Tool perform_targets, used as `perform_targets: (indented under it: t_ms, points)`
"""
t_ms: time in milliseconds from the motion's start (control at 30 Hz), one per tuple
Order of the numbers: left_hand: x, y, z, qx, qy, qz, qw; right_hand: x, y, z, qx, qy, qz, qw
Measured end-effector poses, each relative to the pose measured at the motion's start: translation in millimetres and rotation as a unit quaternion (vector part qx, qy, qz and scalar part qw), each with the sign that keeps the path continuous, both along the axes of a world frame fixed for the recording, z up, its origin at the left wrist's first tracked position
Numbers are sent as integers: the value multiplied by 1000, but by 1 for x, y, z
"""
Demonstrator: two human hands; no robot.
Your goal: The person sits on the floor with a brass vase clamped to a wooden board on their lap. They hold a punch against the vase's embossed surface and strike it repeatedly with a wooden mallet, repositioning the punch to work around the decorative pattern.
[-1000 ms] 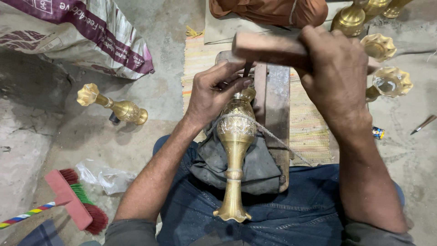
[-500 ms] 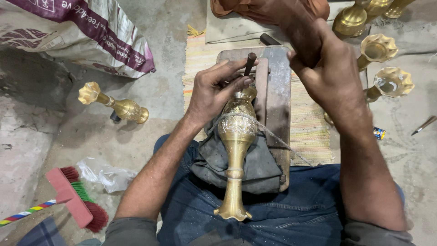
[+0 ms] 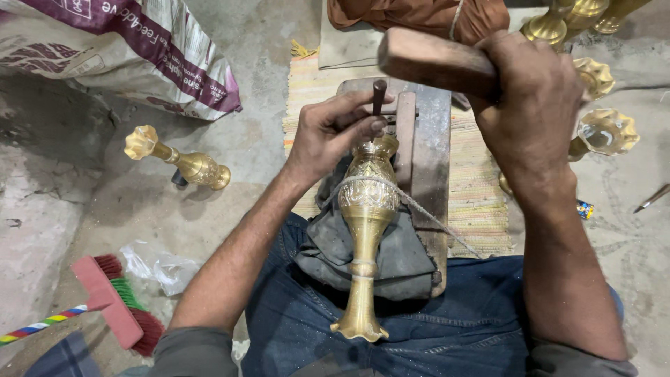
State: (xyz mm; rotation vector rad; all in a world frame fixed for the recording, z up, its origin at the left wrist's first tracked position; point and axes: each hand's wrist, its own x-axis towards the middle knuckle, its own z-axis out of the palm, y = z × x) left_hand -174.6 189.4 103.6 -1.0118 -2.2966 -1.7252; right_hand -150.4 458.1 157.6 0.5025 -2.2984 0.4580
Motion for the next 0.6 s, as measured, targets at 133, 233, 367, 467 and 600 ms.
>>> perform_targets:
  t_ms: [133, 233, 367, 467, 600]
  points:
    - [-1, -1, 0, -23, 75, -7, 997, -5, -2, -2, -247, -136, 139, 949]
    - [-2, -2, 1, -49, 95, 5, 994, -3, -3, -1, -22, -73, 35, 996]
    - [-1, 0, 5, -62, 72, 17, 995, 0, -5, -2, -206, -216, 68, 952]
    - [-1, 1, 10, -58, 69, 5, 996, -1, -4, -3, 125, -56, -41, 990]
    - [1, 2, 16, -91, 9, 40, 995, -2, -2, -6, -103, -162, 37, 981]
